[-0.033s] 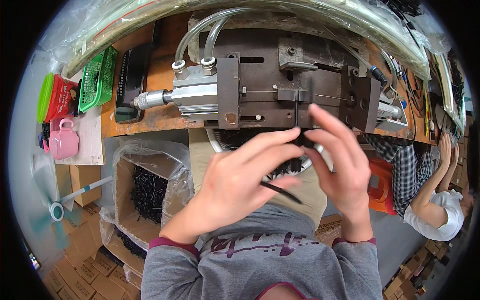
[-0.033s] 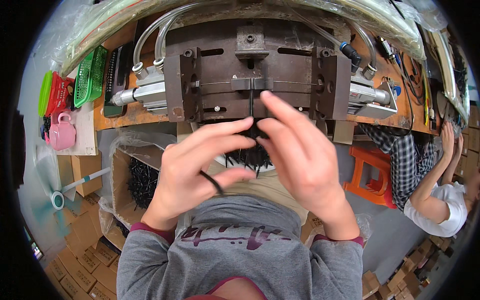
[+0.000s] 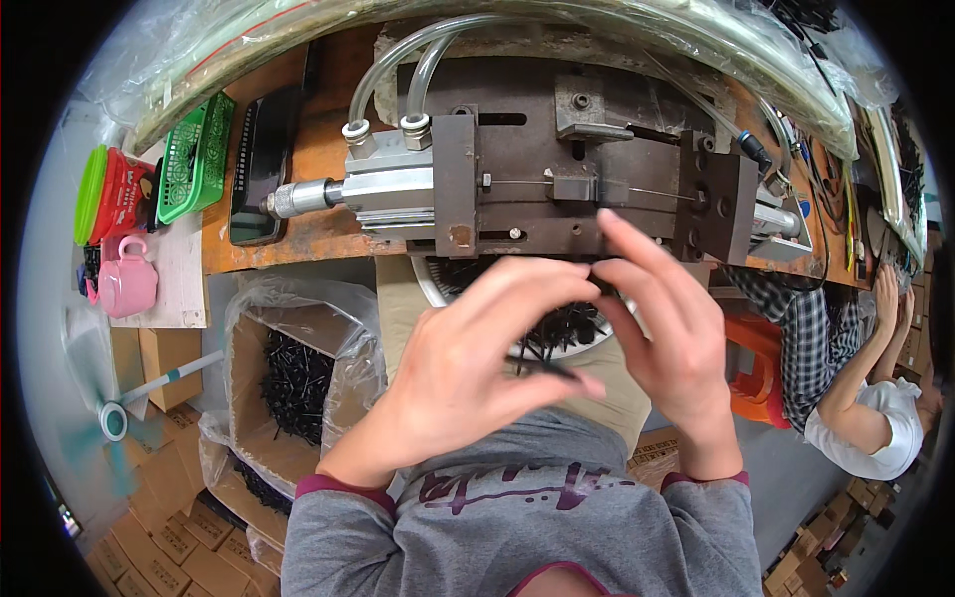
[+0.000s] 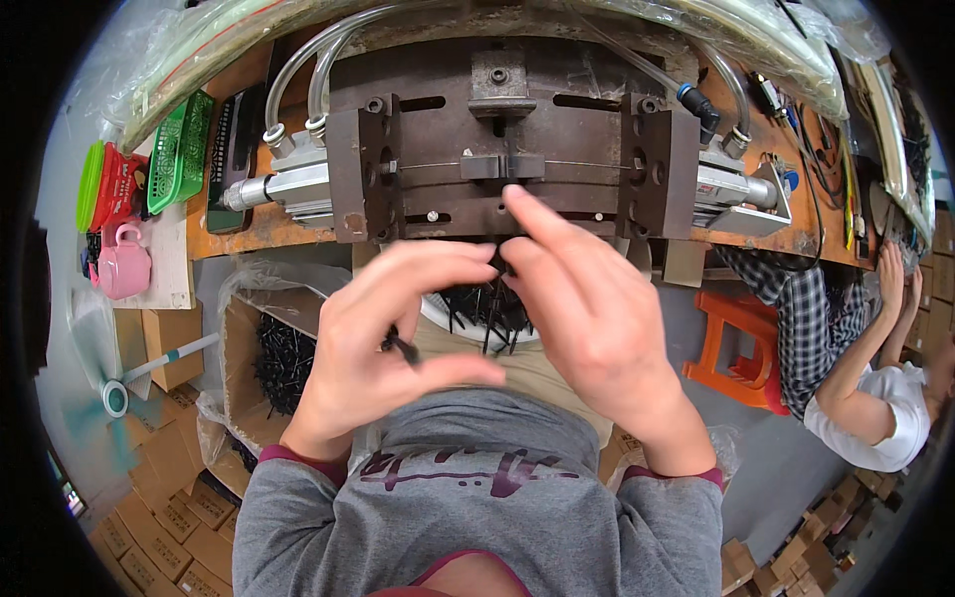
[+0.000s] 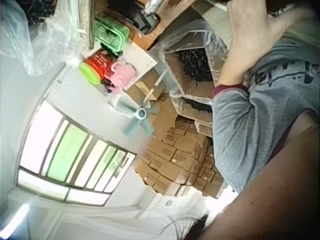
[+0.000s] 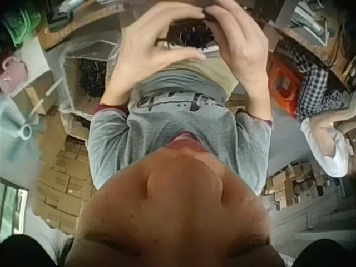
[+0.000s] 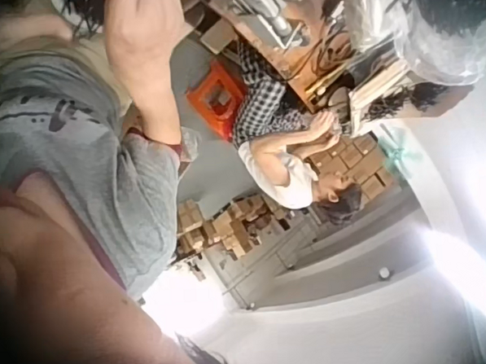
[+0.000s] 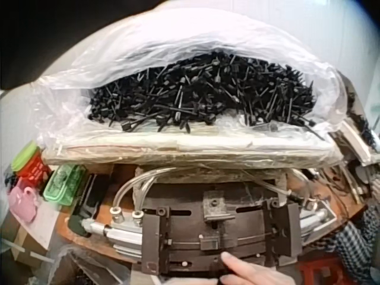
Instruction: The recorder is assembling small black plastic components using a pneumatic assembly jig on a workbench.
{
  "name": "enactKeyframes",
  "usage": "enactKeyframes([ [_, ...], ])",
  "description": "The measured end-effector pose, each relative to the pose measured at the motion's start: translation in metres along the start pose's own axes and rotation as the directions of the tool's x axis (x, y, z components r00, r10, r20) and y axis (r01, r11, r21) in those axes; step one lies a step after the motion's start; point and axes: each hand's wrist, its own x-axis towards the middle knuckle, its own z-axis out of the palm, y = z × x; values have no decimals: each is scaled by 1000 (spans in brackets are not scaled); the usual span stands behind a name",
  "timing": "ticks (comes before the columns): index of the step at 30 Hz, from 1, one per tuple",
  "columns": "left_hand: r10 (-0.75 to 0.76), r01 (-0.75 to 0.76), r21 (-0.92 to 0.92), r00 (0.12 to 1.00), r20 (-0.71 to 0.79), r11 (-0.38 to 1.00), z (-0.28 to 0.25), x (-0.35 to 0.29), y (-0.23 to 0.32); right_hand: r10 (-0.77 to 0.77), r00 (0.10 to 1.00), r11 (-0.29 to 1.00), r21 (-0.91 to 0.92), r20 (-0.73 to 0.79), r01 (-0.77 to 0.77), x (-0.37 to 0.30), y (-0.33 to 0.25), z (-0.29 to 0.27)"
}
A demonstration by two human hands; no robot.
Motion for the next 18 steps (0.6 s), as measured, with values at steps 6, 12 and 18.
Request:
enactKeyframes([
  [6,-368,404,-748,901,228,527,-17,-12,12,12,999,984,-179,42,-5,8,-3,6],
  [12,-337,439,-663,897,286,606,-23,-14,9,59,998,995,-80,10,-58,23,-12,-1],
  [18,-316,436,-706,898,305,558,-30,-26,14,310,920,505,779,239,-372,41,-34,-5],
])
